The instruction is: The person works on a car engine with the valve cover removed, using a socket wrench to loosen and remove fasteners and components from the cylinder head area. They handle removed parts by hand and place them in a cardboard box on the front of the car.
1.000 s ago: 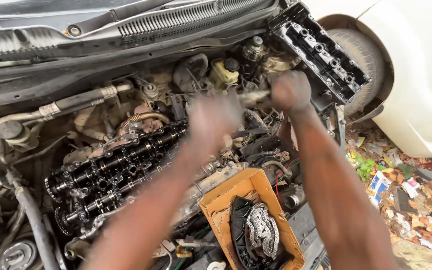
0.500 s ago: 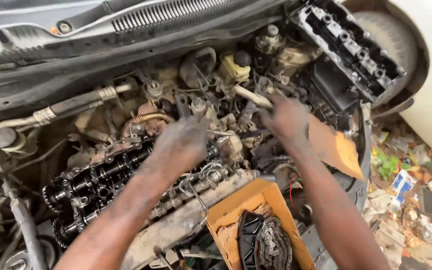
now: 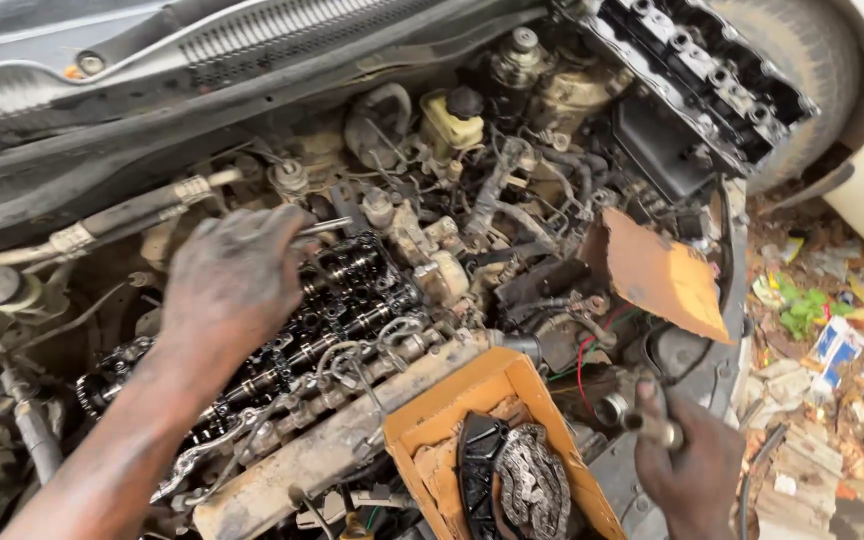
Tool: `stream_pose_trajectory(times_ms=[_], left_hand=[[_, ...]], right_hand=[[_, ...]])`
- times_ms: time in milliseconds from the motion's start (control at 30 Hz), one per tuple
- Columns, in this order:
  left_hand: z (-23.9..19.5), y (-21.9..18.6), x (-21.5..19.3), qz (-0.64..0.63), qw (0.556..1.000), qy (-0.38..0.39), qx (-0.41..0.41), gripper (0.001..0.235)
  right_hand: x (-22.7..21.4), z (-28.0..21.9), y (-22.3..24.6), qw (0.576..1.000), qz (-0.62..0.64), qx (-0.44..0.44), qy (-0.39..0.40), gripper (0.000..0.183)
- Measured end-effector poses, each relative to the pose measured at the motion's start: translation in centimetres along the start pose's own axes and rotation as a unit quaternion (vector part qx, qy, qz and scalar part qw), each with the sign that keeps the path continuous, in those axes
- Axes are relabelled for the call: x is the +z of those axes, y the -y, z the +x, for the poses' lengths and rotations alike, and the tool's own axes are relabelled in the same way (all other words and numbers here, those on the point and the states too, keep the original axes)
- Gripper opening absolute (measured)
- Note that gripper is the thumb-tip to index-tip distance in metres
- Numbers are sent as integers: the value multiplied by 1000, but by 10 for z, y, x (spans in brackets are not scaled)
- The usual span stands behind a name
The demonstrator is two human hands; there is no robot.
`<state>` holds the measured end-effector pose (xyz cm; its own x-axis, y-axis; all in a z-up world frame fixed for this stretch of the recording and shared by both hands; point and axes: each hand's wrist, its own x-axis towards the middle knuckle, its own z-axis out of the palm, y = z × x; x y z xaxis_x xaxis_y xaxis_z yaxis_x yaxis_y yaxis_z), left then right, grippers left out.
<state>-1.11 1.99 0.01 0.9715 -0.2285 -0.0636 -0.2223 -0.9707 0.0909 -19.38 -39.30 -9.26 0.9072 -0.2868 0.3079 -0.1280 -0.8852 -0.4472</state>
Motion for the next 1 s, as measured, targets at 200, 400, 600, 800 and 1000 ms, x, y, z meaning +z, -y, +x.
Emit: stream_pose_trajectory(times_ms=[200,400,600,800,1000], left_hand=[[-6,-5,5,-26,984,-148,99,38],[3,-19,10,-49,992,-79,89,34],[4,-20,6,-43,983,-125,125,40],[10,-15,8,-46,988,-98,112,42],[22,-6,10,-67,984,-98,133,47]], right_hand=[[-11,-46,-14,998,18,62,7,25],[-14,-64,-43,988,-52,128,71,26],[-15,-63,-45,977,-77,178,87,31],[-17,-57,-31,972,-63,192,120,28],[-5,-64,-48,981,-73,156,92,25]])
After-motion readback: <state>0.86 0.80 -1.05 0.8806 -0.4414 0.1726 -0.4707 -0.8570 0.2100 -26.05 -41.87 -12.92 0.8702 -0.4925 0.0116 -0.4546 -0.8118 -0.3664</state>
